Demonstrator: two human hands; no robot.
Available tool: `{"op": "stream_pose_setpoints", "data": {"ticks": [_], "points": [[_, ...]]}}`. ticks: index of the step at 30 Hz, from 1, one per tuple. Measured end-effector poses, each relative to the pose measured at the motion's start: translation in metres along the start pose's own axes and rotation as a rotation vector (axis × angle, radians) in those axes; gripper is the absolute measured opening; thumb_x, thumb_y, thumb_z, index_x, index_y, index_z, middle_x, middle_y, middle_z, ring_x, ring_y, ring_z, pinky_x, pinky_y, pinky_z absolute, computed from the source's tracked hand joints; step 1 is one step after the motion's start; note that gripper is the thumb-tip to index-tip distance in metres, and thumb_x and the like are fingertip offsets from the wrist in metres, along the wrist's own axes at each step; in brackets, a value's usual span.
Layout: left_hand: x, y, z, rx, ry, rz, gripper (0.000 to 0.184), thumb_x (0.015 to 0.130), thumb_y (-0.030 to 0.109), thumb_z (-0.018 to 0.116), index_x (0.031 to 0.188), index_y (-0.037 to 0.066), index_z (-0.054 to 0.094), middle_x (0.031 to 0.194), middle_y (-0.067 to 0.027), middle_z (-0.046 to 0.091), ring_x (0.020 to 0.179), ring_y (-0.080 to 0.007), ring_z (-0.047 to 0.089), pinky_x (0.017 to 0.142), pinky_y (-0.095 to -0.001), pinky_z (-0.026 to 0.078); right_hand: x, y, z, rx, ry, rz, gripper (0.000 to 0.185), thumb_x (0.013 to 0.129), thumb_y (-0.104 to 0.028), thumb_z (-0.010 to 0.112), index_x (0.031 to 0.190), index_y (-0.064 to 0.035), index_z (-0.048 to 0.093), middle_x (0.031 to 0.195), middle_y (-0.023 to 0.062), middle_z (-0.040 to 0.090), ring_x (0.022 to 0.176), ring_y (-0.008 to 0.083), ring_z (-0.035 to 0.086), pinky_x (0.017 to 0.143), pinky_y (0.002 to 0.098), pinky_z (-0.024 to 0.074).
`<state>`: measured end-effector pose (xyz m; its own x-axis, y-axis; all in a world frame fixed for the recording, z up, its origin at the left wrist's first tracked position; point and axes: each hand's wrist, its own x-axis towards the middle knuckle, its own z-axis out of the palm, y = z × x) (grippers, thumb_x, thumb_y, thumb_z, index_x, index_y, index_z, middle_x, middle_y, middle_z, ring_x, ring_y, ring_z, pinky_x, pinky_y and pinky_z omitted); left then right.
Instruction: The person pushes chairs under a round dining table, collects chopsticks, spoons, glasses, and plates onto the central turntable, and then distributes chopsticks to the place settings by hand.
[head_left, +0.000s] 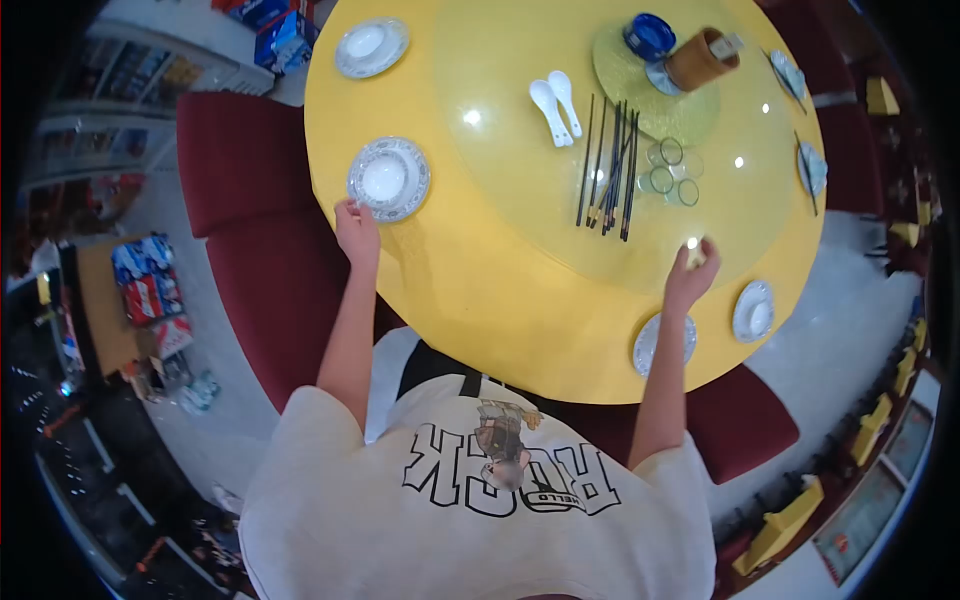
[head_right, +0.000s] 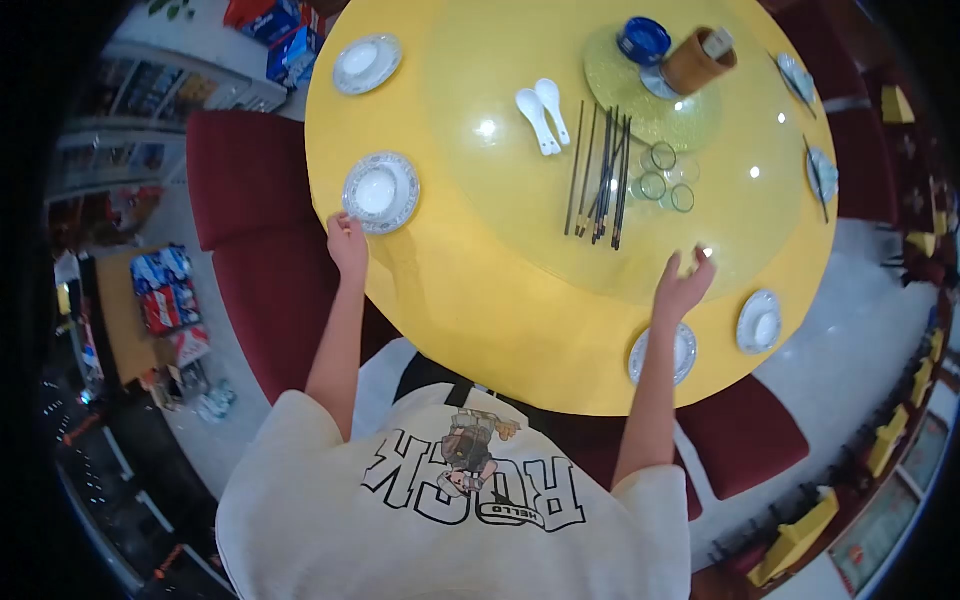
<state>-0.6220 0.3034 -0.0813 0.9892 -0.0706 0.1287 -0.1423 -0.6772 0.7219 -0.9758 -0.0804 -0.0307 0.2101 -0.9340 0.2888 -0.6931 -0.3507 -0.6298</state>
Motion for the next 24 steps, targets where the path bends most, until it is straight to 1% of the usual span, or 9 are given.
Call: {"op": "stream_pose_setpoints", "data": {"ticks": [3,6,8,10,12,15,17,20,24], "points": [[0.038,-0.002,0.001,0.218,-0.162,-0.181,0.026,0.089,0.023,0.055,0.102,0.000,0.057,0.084,-0.0191,0.066,0.081,-0.0327,0.065,0.070,-0.0418,0.050,-0.066,-0.040,-0.002,0.106,-0.246,0.143,0.022,0.086,-0.011,0.062,0.105,-0.0010,0.059,0.094,0.0104,0.062,0.086,0.0197,0.059,0.077,0.0321,0.0468],[0.062,-0.023,0.005,0.280,-0.284,-0.078,0.029,0.090,0.026,0.053,0.100,-0.001,0.056,0.086,-0.0228,0.066,0.086,-0.0357,0.065,0.074,-0.0448,0.050,-0.144,-0.084,0.037,0.288,-0.451,0.136,0.011,0.087,-0.006,0.059,0.096,-0.0028,0.063,0.084,0.0057,0.063,0.074,0.0128,0.058,0.067,0.0266,0.0470],[0.070,-0.030,0.008,0.086,-0.577,-0.196,0.028,0.089,0.024,0.054,0.097,-0.003,0.055,0.081,-0.0230,0.065,0.077,-0.0364,0.066,0.073,-0.0457,0.050,-0.187,-0.115,0.072,0.527,-0.716,0.347,0.013,0.087,-0.007,0.059,0.100,-0.0035,0.061,0.084,0.0040,0.063,0.072,0.0106,0.060,0.063,0.0239,0.0489],[0.067,-0.047,0.016,0.124,-0.558,-0.054,0.027,0.089,0.022,0.054,0.095,-0.004,0.055,0.078,-0.0227,0.064,0.071,-0.0347,0.066,0.069,-0.0438,0.051,-0.208,-0.166,0.102,0.620,-0.964,0.462,0.023,0.089,-0.013,0.060,0.110,-0.0037,0.057,0.091,0.0067,0.062,0.074,0.0126,0.062,0.060,0.0246,0.0498],[0.064,-0.049,0.013,0.171,-0.532,0.091,0.025,0.088,0.020,0.055,0.093,-0.005,0.054,0.075,-0.0224,0.063,0.064,-0.0331,0.066,0.065,-0.0419,0.052,-0.217,-0.220,0.127,0.647,-1.015,0.546,0.035,0.090,-0.016,0.059,0.121,-0.0047,0.049,0.101,0.0094,0.060,0.076,0.0152,0.063,0.061,0.0265,0.0507],[0.052,-0.030,-0.005,-0.248,-0.774,-0.142,0.021,0.087,0.015,0.057,0.090,-0.005,0.054,0.070,-0.0201,0.062,0.056,-0.0269,0.065,0.055,-0.0372,0.051,-0.213,-0.267,0.153,0.749,-0.963,0.714,0.038,0.093,-0.017,0.054,0.127,-0.0057,0.043,0.107,0.0112,0.057,0.075,0.0173,0.064,0.058,0.0271,0.0516],[0.051,-0.017,-0.017,-0.347,-0.960,-0.106,0.016,0.089,0.012,0.058,0.085,-0.002,0.052,0.066,-0.0072,0.059,0.055,-0.0130,0.059,0.048,-0.0282,0.047,-0.210,-0.270,0.163,0.804,-0.999,0.716,0.037,0.094,-0.017,0.050,0.127,-0.0044,0.043,0.104,0.0118,0.058,0.075,0.0180,0.064,0.057,0.0274,0.0524],[0.076,0.003,-0.025,-0.378,-1.156,-0.038,0.017,0.091,0.017,0.056,0.085,0.000,0.055,0.065,-0.0064,0.060,0.053,-0.0118,0.058,0.046,-0.0268,0.045,-0.212,-0.250,0.168,0.843,-1.047,0.712,0.036,0.094,-0.015,0.045,0.128,-0.0017,0.042,0.101,0.0132,0.059,0.075,0.0186,0.064,0.055,0.0280,0.0540],[0.153,0.014,0.026,-0.428,-0.896,-0.212,0.024,0.093,0.024,0.051,0.085,0.002,0.059,0.064,-0.0060,0.060,0.050,-0.0119,0.056,0.044,-0.0272,0.043,-0.215,-0.232,0.145,0.776,-0.973,0.745,0.034,0.092,-0.009,0.040,0.124,0.0022,0.044,0.102,0.0142,0.060,0.077,0.0194,0.065,0.059,0.0303,0.0576]]}}
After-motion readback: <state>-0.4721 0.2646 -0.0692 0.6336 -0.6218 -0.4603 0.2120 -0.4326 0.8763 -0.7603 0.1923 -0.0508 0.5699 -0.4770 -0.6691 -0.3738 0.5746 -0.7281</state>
